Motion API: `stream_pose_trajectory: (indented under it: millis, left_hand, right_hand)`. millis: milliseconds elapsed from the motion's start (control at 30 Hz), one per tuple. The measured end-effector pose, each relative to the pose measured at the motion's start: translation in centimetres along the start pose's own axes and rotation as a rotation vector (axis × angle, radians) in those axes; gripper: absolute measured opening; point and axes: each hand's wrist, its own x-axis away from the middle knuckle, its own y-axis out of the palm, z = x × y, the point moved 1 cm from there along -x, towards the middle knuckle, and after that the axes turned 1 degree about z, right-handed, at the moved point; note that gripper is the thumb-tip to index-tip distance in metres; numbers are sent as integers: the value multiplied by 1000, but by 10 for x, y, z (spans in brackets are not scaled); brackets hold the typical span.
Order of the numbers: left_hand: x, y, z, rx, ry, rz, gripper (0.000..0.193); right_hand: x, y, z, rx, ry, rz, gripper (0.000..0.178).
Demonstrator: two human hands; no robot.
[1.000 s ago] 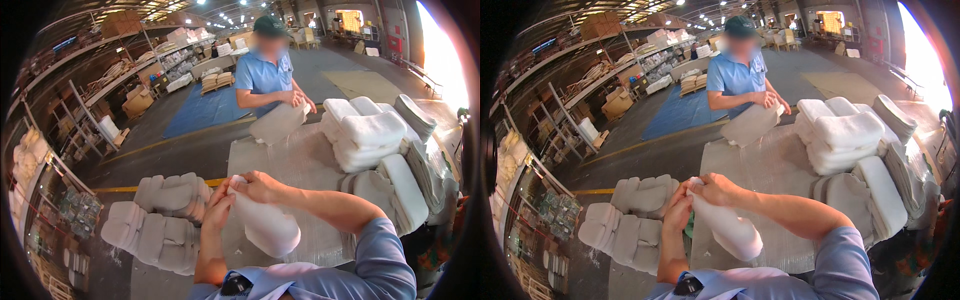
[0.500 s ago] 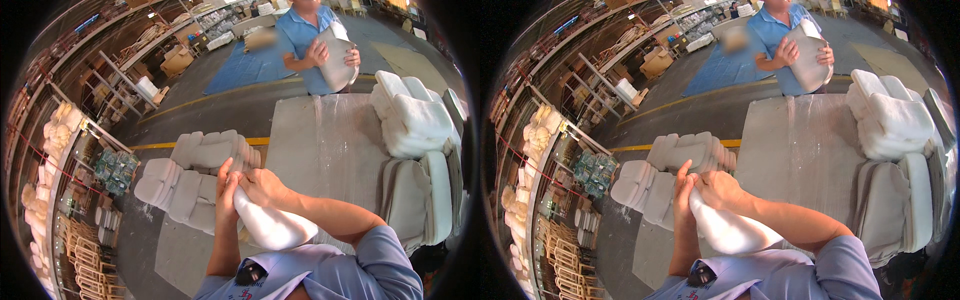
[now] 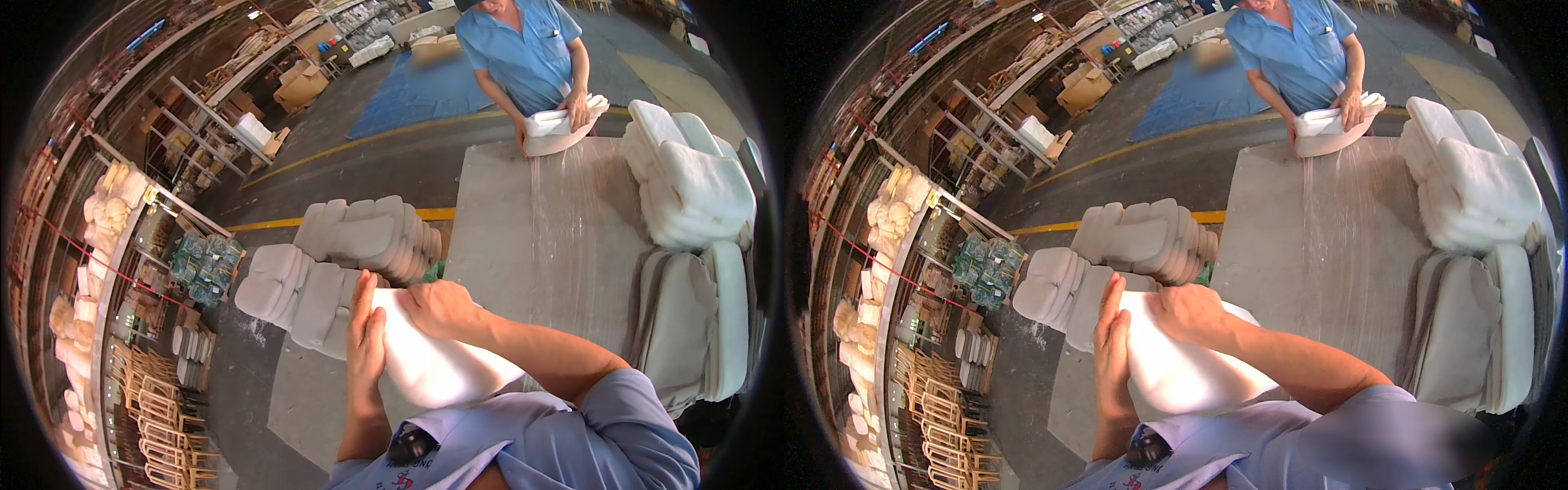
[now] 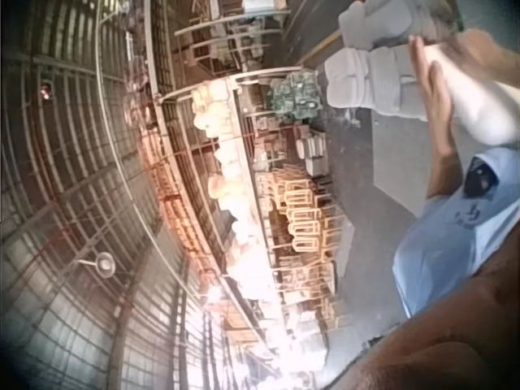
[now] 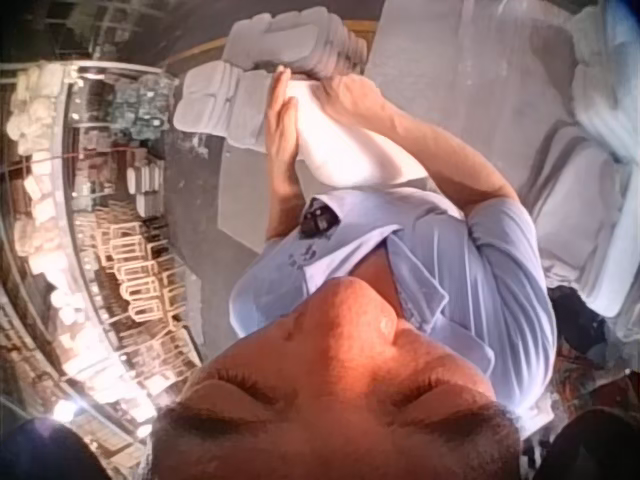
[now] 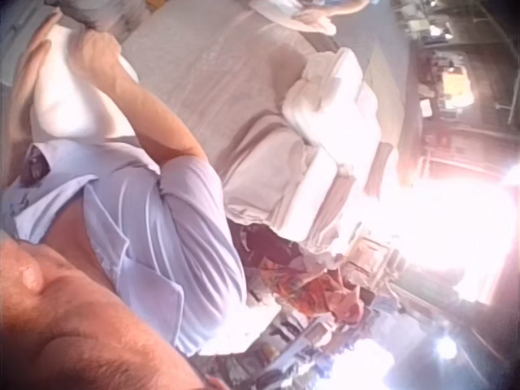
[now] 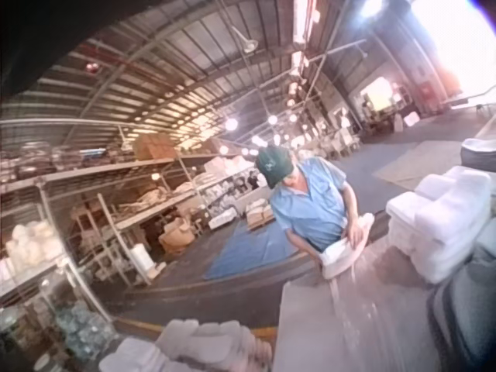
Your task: The person inserts white foam cushions into beige fabric covers at a work table. They repeatedly pick up a foam piece, align it with a cover, push it inside, and adjust the edges before stacking the finished item.
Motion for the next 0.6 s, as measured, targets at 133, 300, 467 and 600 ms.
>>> stream_pose_trajectory:
  millis: [133, 300, 467, 600]
  left_hand:
    - [2, -12, 1, 82, -118, 18, 55]
    - [7, -29, -15, -102, -108, -58, 57]
    - [4, -41, -24, -189, -124, -192, 57]
    - [8, -44, -27, -229, -104, -233, 56]
  right_hand:
    - [24, 31, 58, 12, 124, -83, 48]
    - [31, 45, 63, -46, 142, -83, 37]
    - [13, 38, 46, -372, -105, 82, 27]
    - [2, 36, -6, -406, -274, 122, 22]
